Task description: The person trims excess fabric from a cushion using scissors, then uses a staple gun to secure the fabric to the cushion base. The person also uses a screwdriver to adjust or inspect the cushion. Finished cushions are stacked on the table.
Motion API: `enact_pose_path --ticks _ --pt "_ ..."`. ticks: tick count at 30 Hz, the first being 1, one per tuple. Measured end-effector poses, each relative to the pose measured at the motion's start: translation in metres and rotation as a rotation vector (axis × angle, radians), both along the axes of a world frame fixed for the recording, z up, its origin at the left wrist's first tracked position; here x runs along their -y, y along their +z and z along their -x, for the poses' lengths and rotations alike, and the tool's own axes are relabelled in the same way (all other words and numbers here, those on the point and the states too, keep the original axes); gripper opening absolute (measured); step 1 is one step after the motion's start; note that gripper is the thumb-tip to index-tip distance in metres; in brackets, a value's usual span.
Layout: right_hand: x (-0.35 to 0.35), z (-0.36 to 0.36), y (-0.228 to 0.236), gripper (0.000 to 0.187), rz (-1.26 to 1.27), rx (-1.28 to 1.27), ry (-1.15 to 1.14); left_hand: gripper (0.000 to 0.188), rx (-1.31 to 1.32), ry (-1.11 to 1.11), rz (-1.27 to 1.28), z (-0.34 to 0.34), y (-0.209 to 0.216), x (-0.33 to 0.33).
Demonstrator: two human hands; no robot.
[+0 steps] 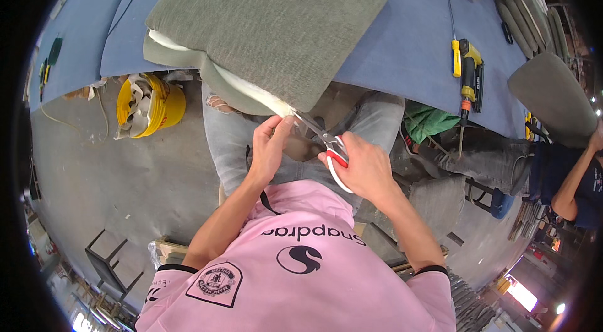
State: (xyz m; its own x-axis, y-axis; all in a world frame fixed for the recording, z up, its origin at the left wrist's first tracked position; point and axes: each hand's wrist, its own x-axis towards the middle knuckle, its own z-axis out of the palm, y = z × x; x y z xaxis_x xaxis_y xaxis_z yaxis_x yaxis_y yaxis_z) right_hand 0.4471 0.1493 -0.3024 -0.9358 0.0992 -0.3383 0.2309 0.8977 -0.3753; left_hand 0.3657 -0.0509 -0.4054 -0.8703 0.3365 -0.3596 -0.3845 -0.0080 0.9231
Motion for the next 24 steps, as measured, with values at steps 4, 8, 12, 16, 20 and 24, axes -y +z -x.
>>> enact_pose_path --ticks 4,8,12,16,20,24 --pt "-0.001 0.004 0.002 0.059 0.008 -0.042 0.028 0.032 -0.025 -0.028 0.058 0.002 0.005 0.001" --pt "0.000 0.005 0.005 0.060 -0.030 -0.034 0.058 0.032 -0.110 -0.021 0.101 0.002 0.010 0.001" --pt "-0.006 -0.008 0.004 0.055 -0.047 -0.040 0.064 0.032 -0.044 -0.020 0.055 0.000 0.007 0.002" --pt "-0.030 -0.020 0.015 0.057 0.113 0.036 -0.020 0.031 0.428 0.002 -0.352 0.003 0.020 0.001" --pt "-0.043 -0.020 0.028 0.055 0.253 0.138 -0.063 0.024 0.685 0.175 -0.691 0.004 0.021 -0.019" --pt "-0.046 -0.011 0.035 0.051 0.271 0.193 0.028 0.020 0.632 0.232 -0.738 0.000 0.013 -0.024"
